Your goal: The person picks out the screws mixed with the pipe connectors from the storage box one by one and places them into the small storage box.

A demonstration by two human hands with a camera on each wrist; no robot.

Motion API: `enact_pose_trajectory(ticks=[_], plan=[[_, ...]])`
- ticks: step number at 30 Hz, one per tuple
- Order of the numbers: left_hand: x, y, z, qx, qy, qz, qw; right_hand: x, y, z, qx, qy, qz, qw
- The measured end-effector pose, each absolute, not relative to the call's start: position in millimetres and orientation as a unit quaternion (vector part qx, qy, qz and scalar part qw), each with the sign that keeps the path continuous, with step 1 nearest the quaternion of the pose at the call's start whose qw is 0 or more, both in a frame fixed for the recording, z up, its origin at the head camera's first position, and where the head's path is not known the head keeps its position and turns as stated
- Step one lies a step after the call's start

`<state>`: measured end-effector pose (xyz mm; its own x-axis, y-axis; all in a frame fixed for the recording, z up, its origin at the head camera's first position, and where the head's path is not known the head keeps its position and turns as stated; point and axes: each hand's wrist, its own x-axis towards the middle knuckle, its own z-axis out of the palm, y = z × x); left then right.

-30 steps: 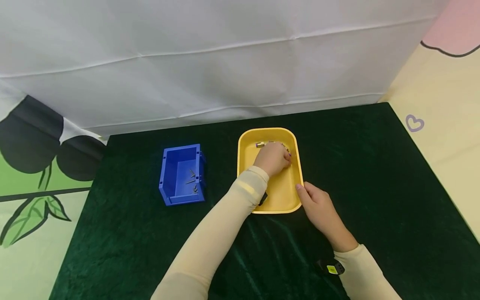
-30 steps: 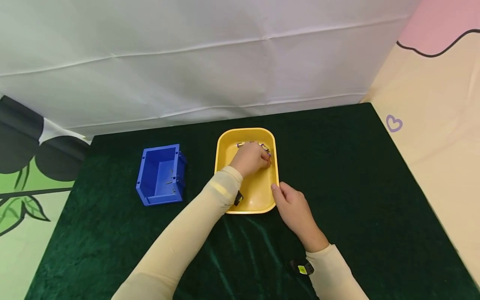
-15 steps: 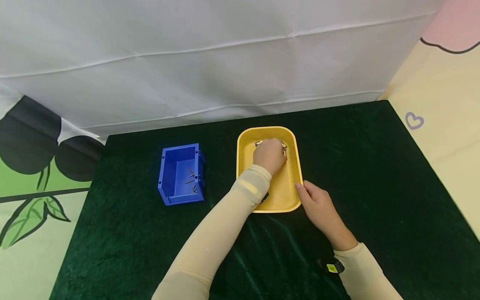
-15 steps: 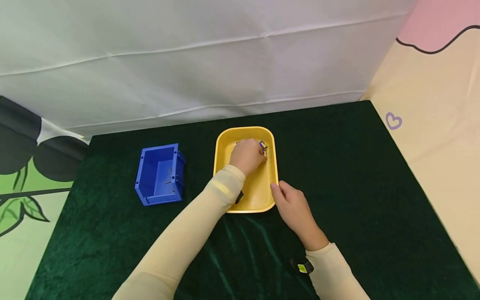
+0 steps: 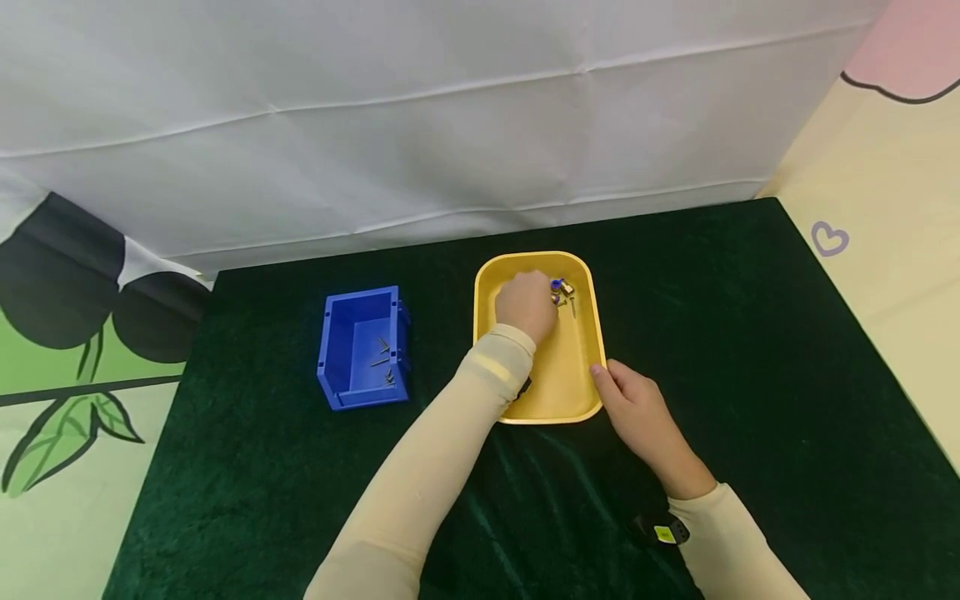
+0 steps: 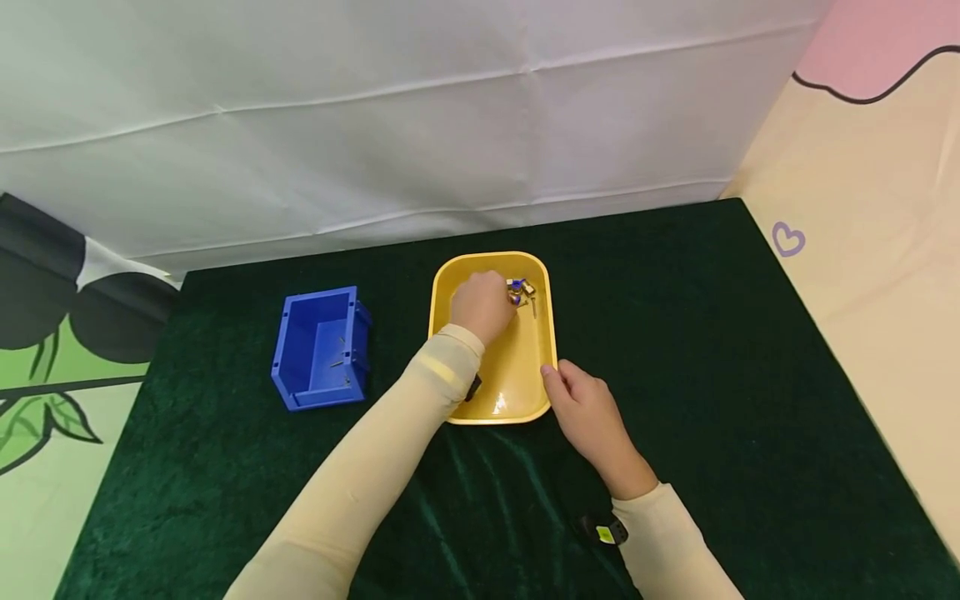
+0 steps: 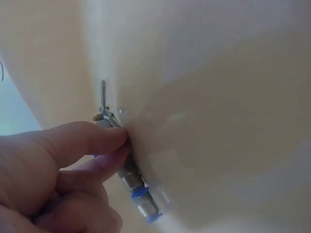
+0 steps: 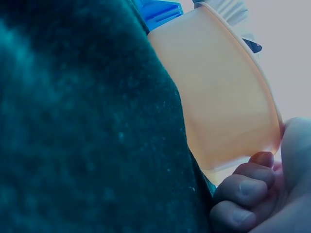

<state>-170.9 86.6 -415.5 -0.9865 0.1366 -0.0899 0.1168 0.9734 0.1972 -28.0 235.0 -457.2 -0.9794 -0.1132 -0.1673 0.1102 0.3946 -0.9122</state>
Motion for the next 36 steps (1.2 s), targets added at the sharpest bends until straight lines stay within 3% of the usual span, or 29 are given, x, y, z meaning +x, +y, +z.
enact_pose_trajectory(ticks=[8, 20, 36], plan=[[-171.3, 77.0, -402.6, 0.078, 0.987, 0.123, 0.068, -28.9, 235.3, -457.5, 0.002, 0.830, -0.549, 0.103], [-157.0, 46.7, -361.5, 0.077, 0.976, 0.201, 0.034, -29.0, 236.4, -458.9, 0.002, 0.832, -0.545, 0.105], [-132.6, 11.7, -349.4, 0.088, 0.954, 0.282, 0.048, -29.4, 236.2, -459.0, 0.007, 0.828, -0.549, 0.114]])
